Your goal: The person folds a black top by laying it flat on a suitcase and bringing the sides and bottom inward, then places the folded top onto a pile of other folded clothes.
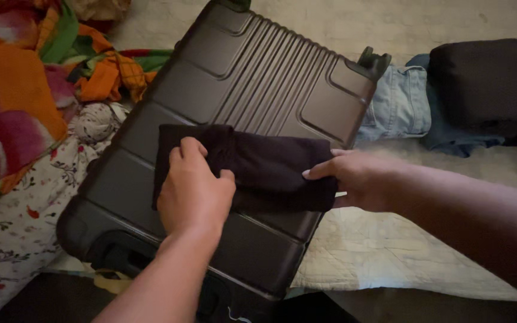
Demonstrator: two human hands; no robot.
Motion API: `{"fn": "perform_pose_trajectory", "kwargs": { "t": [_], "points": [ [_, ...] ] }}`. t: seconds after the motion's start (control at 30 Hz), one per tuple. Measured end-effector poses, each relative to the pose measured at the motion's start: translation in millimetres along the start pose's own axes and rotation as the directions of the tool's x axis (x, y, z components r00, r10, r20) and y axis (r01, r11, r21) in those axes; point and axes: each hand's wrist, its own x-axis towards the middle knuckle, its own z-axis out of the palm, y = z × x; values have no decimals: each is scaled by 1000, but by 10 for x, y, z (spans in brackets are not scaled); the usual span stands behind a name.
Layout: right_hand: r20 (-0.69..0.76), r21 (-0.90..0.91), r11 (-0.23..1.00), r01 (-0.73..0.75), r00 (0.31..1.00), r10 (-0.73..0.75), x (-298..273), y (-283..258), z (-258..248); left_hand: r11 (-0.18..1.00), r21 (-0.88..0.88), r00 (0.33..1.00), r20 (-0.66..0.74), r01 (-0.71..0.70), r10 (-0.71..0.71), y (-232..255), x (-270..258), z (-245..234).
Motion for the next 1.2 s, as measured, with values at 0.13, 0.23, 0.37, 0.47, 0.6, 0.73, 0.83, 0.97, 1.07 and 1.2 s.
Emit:
{"fn": "perform_pose_trajectory", "kwargs": {
  "t": [0.13, 0.23, 0.37, 0.47, 0.6, 0.73, 0.83, 0.97, 1.07, 1.2],
  "points": [
    [36, -56, 998, 42, 999, -40, 26, 26, 22, 995, -49, 990, -117, -91, 85, -5, -57, -51],
    [55, -68, 996, 54, 997, -51, 32, 21, 25, 987, -39, 983, -95, -159, 154, 27, -124, -12],
    [74, -85, 995, 57, 996, -51, 41, 40, -32, 989, -52, 987, 82, -136, 140, -38, -114, 99],
    [123, -93, 995, 32, 992, -20, 14, 53, -97, 988, -119, 993, 50, -98, 105, -219, -61, 115],
    [137, -111, 994, 22, 991, -6, 4, 83, -94, 900, -235, 904, -140, 367, -405, -463, 9, 75],
    [217, -123, 992, -38, 974, 65, -112, 118, -18, 875, -299, 924, 83, 381, -374, -720, 300, -17],
    [243, -105, 990, -91, 963, 115, -204, 159, 83, 870, -410, 950, -25, 275, -311, -797, 576, -82],
    [355, -73, 993, -90, 928, 111, -266, 158, 235, 998, -25, 879, -476, -50, 32, -708, 489, -98],
    [269, -154, 981, -115, 951, 153, -259, 137, 389, 956, 92, 876, -384, -279, 292, -499, 185, -30],
    [234, -157, 977, -146, 955, 180, -162, 158, 392, 947, 183, 942, -164, -264, 294, -353, 82, 14]
  ]
}}
